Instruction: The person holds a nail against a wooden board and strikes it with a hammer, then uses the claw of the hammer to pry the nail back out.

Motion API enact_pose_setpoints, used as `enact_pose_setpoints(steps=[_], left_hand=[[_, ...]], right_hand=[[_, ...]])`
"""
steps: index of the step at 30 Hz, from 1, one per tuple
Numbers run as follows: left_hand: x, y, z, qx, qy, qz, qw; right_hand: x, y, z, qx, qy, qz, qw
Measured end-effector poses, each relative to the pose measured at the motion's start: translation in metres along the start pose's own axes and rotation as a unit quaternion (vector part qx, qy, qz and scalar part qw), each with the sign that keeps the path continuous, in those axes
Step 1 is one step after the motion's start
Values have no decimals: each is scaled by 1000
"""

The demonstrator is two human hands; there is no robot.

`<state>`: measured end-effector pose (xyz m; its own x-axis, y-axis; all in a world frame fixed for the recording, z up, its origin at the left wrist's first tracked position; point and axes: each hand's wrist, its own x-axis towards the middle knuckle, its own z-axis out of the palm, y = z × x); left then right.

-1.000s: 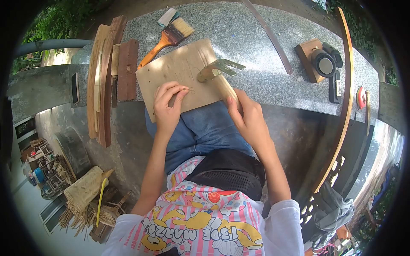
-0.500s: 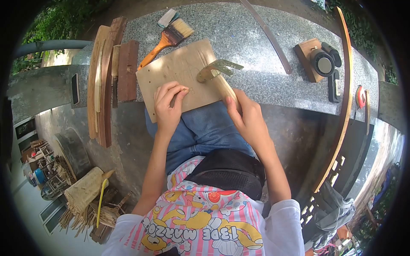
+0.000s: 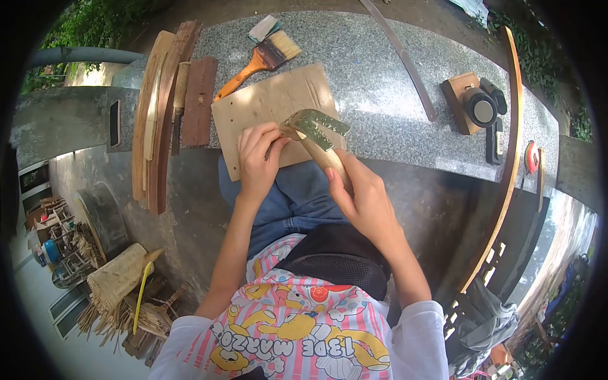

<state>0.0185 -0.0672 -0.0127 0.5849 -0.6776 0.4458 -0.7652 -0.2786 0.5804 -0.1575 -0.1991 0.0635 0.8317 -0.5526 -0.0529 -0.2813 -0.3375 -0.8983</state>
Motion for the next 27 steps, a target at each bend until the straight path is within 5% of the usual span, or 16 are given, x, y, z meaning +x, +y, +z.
enact_pose_setpoints(steps=[27], left_hand=[[-1, -2, 0, -23, 1, -2, 1000]], right_hand=[[-5, -5, 8, -87, 4, -45, 995]])
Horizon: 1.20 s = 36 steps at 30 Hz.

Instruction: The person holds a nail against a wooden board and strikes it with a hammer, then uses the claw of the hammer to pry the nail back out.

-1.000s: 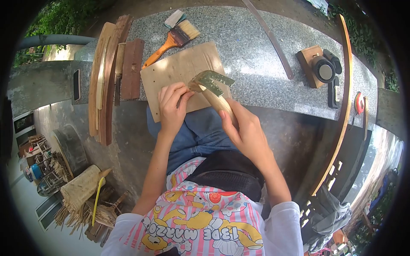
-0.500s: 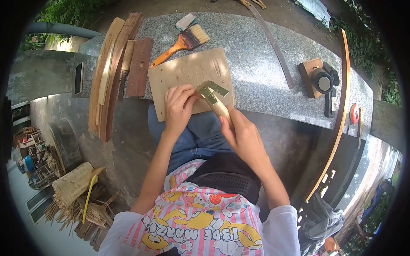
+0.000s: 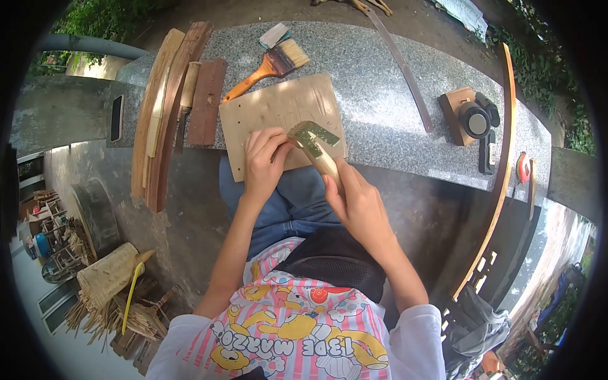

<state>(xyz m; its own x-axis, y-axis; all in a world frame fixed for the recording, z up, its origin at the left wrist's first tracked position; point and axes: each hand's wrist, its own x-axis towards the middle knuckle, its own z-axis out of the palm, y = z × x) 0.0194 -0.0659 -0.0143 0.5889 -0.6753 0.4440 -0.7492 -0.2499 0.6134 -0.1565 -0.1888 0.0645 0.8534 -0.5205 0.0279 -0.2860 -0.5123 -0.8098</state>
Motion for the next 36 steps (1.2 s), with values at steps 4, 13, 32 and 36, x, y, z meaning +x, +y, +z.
enact_pose_setpoints(steps=[4, 13, 32, 36], left_hand=[[1, 2, -2, -22, -7, -16, 1000], [1, 4, -7, -50, -14, -10, 999], [-4, 8, 2, -86, 4, -71, 994], [-6, 9, 3, -74, 6, -63, 995]], right_hand=[[6, 1, -2, 28, -6, 31, 999], [11, 18, 4, -2, 14, 72, 997], [12, 24, 3, 35, 23, 68, 997], [10, 31, 6, 46, 35, 59, 997]])
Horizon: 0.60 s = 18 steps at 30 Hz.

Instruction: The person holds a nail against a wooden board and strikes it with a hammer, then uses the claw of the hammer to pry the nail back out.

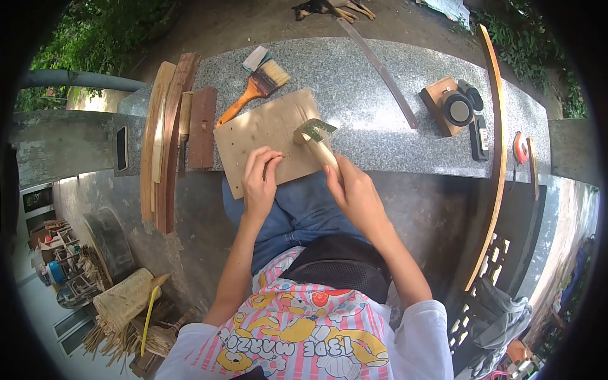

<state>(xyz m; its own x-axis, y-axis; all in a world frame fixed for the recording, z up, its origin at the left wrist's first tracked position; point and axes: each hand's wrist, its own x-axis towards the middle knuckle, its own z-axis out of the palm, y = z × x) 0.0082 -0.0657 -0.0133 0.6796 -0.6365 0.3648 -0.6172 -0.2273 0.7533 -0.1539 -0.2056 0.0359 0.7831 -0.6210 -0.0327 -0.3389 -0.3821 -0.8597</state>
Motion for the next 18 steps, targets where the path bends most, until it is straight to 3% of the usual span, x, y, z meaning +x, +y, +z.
enact_pose_setpoints(steps=[5, 8, 18], left_hand=[[-3, 3, 0, -40, 45, -8, 998], [2, 4, -6, 4, 58, 57, 997], [5, -5, -4, 36, -1, 22, 999]], right_hand=[[1, -5, -3, -8, -6, 2, 1000], [2, -8, -4, -10, -17, 23, 1000], [2, -9, -3, -14, -14, 21, 1000]])
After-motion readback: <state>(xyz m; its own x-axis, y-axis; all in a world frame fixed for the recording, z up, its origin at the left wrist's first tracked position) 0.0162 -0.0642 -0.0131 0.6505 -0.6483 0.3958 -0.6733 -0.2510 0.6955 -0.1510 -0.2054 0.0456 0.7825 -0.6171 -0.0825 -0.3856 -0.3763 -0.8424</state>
